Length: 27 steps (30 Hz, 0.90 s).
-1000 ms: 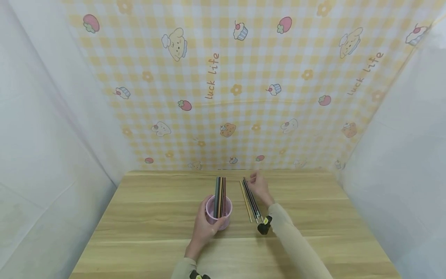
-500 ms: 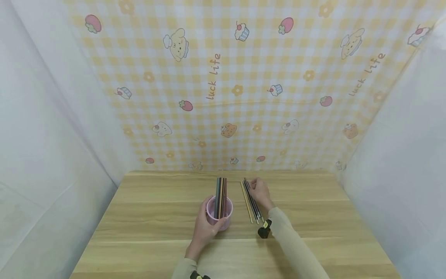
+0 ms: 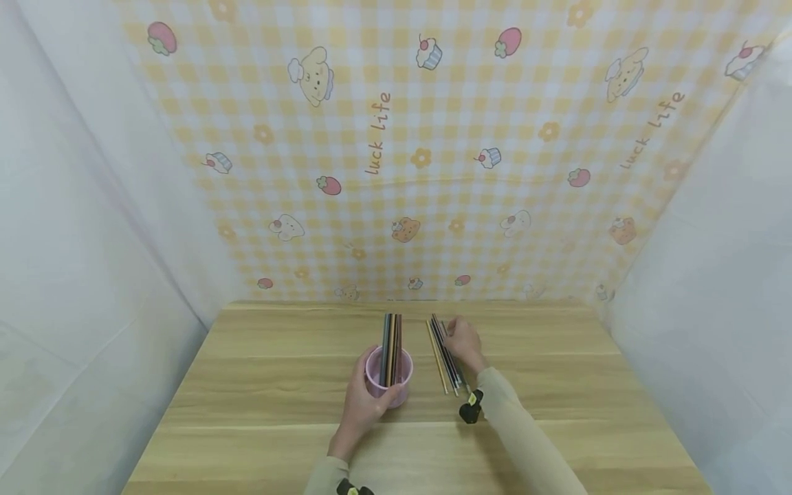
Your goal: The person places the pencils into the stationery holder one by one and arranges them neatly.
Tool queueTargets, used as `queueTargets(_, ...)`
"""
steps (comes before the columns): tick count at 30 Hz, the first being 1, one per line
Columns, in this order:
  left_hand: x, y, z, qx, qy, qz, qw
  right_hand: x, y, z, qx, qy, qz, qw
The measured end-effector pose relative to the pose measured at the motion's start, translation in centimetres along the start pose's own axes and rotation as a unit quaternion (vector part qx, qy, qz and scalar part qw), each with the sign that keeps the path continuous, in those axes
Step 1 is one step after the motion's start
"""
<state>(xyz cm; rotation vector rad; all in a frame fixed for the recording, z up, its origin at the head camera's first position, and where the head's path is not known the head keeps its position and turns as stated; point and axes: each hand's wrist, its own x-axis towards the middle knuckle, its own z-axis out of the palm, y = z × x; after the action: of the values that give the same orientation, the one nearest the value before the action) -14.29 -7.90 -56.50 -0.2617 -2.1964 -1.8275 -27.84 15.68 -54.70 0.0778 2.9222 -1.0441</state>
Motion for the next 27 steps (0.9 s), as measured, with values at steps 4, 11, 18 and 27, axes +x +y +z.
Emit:
queueTargets(4, 0.0, 0.0, 0.0, 0.001, 0.0, -0.013, 0.9999, 0.1, -0.1, 0.0, -0.02, -0.009, 0.011, 0.9997)
queueTargets(11, 0.0, 1.1, 0.1, 0.002, 0.005, -0.014, 0.9999, 0.1, -0.6, -0.2, -0.048, -0.022, 0.023, 0.9983)
queueTargets(18, -0.2, 4.5, -0.6, -0.001, -0.01, -0.025, 0.9996, -0.1, -0.5, -0.4, -0.061, -0.031, 0.005, 0.9976)
queueTargets(27, -0.2, 4.2, -0.6, -0.01, -0.006, -0.02, 0.9997, -0.4, -0.7, -1.5, 0.006, -0.022, -0.017, 0.9996)
